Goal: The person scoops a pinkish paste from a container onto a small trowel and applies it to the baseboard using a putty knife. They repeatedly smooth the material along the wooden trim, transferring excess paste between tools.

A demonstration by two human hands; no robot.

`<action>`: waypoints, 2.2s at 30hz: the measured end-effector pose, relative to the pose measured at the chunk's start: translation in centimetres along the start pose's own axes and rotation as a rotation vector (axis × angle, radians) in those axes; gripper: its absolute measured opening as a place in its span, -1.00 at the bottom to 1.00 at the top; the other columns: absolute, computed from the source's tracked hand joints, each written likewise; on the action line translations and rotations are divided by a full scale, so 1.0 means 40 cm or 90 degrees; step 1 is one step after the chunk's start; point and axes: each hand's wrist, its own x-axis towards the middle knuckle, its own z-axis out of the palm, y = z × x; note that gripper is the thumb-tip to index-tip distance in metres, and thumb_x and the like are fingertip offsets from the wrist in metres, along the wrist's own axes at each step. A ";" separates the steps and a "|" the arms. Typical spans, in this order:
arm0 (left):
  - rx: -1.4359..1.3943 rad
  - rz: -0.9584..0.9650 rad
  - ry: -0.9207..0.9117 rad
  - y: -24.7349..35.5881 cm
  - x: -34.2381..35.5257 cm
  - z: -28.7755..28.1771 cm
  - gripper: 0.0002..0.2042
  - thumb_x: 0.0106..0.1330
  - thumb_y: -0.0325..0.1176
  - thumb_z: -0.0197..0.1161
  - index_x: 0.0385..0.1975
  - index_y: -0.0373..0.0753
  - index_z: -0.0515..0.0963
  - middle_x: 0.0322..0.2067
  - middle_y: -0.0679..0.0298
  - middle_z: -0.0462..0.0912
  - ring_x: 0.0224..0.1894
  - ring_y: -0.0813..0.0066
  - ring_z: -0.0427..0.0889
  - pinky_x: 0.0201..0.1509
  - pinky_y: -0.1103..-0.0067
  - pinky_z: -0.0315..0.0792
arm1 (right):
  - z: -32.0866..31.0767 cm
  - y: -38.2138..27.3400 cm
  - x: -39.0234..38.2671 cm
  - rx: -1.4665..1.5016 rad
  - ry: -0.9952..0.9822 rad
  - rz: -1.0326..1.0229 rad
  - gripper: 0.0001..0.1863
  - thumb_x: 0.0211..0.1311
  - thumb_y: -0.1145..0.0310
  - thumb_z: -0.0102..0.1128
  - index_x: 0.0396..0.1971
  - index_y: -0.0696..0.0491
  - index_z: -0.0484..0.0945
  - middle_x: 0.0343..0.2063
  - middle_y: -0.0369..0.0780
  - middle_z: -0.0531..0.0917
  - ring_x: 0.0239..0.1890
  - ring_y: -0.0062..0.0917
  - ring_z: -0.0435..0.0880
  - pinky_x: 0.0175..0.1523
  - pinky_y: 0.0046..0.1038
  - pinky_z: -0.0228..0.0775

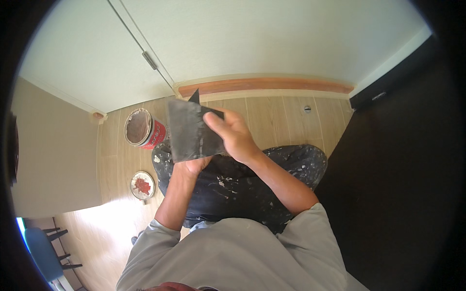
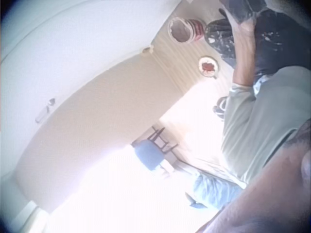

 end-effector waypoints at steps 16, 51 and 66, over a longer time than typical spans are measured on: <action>0.427 0.864 0.077 0.045 0.003 0.055 -0.62 0.57 -0.09 -0.01 -0.21 -0.36 0.46 -0.33 0.32 0.50 -0.30 0.63 0.42 -0.20 0.61 0.38 | -0.004 0.025 -0.021 -0.048 0.300 -0.105 -0.75 0.34 0.40 0.29 -0.10 0.24 0.60 -0.17 -0.25 0.68 -0.17 -0.68 0.59 -0.02 -0.55 0.42; 0.681 0.424 -0.077 0.079 -0.025 -0.055 -0.61 0.52 -0.07 0.07 -0.01 -0.34 0.50 -0.25 0.32 0.61 -0.20 0.59 0.61 -0.01 0.48 0.53 | -0.065 -0.105 -0.011 0.208 0.174 -0.164 -0.58 0.40 0.41 0.06 0.20 0.20 0.39 0.10 -0.12 0.58 0.18 -0.39 0.55 0.36 -0.22 0.26; 0.269 0.062 -0.095 0.029 -0.060 0.033 -0.61 0.47 -0.04 0.14 0.01 -0.27 0.53 -0.14 0.22 0.67 -0.09 0.45 0.66 0.06 0.48 0.53 | -0.064 -0.166 -0.014 -0.923 -0.393 -0.710 -0.73 0.24 0.33 0.21 -0.06 -0.17 0.63 0.04 -0.23 0.57 0.09 -0.35 0.54 0.14 -0.21 0.43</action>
